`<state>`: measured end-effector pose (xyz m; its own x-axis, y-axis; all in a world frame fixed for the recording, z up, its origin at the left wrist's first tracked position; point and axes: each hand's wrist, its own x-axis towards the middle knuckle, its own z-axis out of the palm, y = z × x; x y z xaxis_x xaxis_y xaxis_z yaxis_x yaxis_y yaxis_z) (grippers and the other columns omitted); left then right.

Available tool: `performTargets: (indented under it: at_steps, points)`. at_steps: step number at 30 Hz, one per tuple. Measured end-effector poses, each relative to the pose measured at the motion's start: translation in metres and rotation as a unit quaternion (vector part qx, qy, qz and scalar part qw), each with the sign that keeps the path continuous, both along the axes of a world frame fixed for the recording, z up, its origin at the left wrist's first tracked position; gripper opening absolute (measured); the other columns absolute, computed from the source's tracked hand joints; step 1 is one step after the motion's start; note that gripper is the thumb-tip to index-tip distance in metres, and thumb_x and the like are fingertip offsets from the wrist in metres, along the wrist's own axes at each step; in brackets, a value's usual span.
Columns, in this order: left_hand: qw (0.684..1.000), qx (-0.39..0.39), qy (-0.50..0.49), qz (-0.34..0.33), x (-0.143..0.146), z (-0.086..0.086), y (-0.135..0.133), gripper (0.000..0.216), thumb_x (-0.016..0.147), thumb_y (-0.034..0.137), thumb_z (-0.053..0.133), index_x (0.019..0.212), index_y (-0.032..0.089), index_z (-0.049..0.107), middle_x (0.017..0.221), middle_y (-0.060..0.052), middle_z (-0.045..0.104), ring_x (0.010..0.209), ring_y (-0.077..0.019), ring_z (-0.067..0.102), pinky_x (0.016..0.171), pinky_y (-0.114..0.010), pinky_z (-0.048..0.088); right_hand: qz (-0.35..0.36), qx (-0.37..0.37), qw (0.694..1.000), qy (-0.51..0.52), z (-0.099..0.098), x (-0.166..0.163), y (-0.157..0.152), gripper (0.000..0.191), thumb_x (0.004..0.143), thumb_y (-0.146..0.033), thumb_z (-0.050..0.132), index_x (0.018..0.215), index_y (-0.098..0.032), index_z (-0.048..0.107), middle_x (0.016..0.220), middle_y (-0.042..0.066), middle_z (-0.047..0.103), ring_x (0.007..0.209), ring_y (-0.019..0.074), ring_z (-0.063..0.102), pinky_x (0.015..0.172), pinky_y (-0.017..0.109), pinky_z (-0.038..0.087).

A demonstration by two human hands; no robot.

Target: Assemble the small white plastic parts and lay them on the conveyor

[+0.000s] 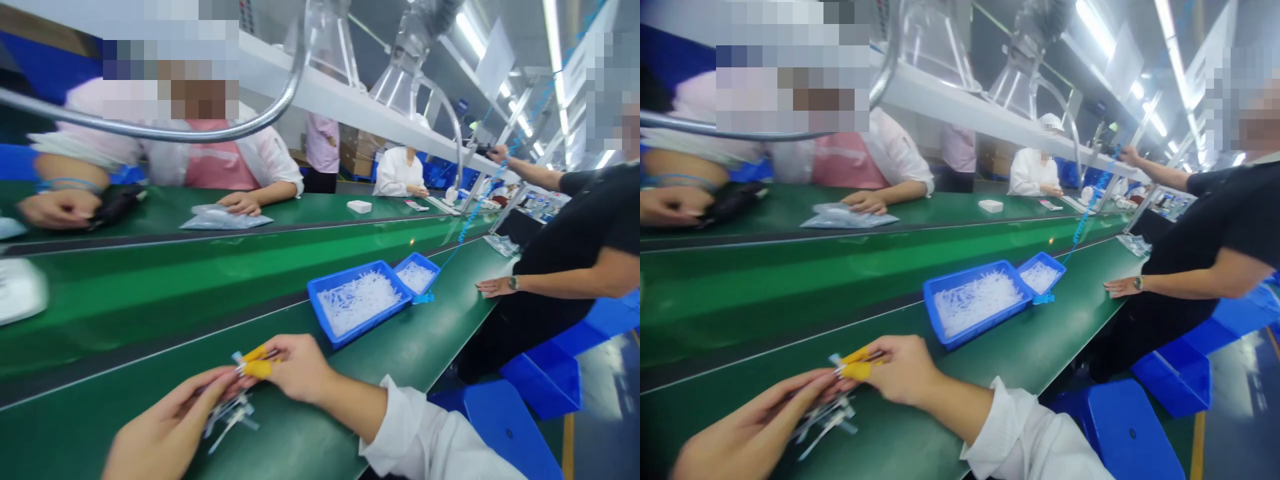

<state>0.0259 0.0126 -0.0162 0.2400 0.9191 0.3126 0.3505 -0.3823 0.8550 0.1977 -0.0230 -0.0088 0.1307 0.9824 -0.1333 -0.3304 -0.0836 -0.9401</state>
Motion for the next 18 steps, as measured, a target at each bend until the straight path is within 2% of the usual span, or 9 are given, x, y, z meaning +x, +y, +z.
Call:
performTargets:
  at_steps: [2,3,5,7,9,13,18]
  points:
    - [1.0,-0.007,-0.018,0.014,0.002,0.007,-0.01,0.035,0.086,0.053,0.063,0.087,0.024,0.082,0.082,-0.007,0.082,0.07,-0.0353,0.079,0.057,-0.042,0.068,-0.014,0.024,0.999,-0.028,0.008,-0.002,-0.01,0.05,0.051,-0.065,0.094,0.077,-0.027,0.075,0.07,-0.003,0.074,0.07,0.0254,0.076,0.089,0.049,0.062]
    - [1.0,-0.005,-0.021,0.01,0.004,0.012,-0.016,0.035,0.087,0.053,0.063,0.086,0.023,0.082,0.083,-0.008,0.082,0.071,-0.034,0.079,0.061,-0.041,0.068,-0.022,0.024,0.998,-0.053,0.011,-0.003,-0.015,0.051,0.047,-0.062,0.096,0.072,-0.024,0.074,0.069,-0.002,0.074,0.067,0.0252,0.074,0.081,0.046,0.063]
    - [0.999,0.009,-0.038,0.002,0.008,0.018,-0.026,0.034,0.09,0.048,0.062,0.086,0.021,0.081,0.082,-0.008,0.081,0.072,-0.03,0.078,0.068,-0.038,0.067,-0.014,0.027,0.999,-0.037,0.016,-0.002,-0.021,0.044,0.054,-0.055,0.096,0.074,-0.022,0.075,0.074,-0.001,0.076,0.069,0.0218,0.073,0.079,0.039,0.062]
    - [0.999,0.014,-0.049,-0.008,0.011,0.02,-0.029,0.028,0.091,0.043,0.064,0.088,0.02,0.081,0.084,-0.006,0.081,0.074,-0.0256,0.078,0.074,-0.034,0.065,0.006,0.026,1.0,-0.014,0.015,0.0,-0.023,0.033,0.063,-0.045,0.094,0.079,-0.021,0.077,0.075,0.0,0.077,0.07,0.0192,0.073,0.078,0.033,0.061]
    - [0.998,0.006,-0.059,-0.003,0.012,0.018,-0.031,0.025,0.093,0.037,0.065,0.088,0.02,0.081,0.083,-0.005,0.081,0.073,-0.0216,0.076,0.073,-0.03,0.063,0.009,0.034,0.999,-0.021,0.014,0.001,-0.024,0.027,0.065,-0.039,0.093,0.077,-0.02,0.078,0.076,0.001,0.078,0.069,0.0174,0.073,0.075,0.03,0.061]
    - [0.993,-0.049,-0.107,-0.021,0.01,0.02,-0.035,0.022,0.093,0.034,0.067,0.089,0.018,0.082,0.077,-0.004,0.079,0.069,-0.0188,0.075,0.07,-0.026,0.063,-0.014,0.041,0.999,-0.012,0.015,-0.003,-0.029,0.028,0.064,-0.038,0.095,0.076,-0.019,0.079,0.075,0.002,0.077,0.068,0.0167,0.073,0.073,0.029,0.062]
    - [0.983,-0.073,-0.156,-0.058,0.007,0.022,-0.034,0.018,0.093,0.033,0.071,0.093,0.018,0.082,0.086,-0.006,0.08,0.076,-0.0197,0.076,0.074,-0.027,0.064,-0.017,0.041,0.999,0.001,0.018,-0.004,-0.03,0.03,0.066,-0.041,0.095,0.081,-0.02,0.081,0.081,0.003,0.078,0.068,0.017,0.074,0.076,0.032,0.065]
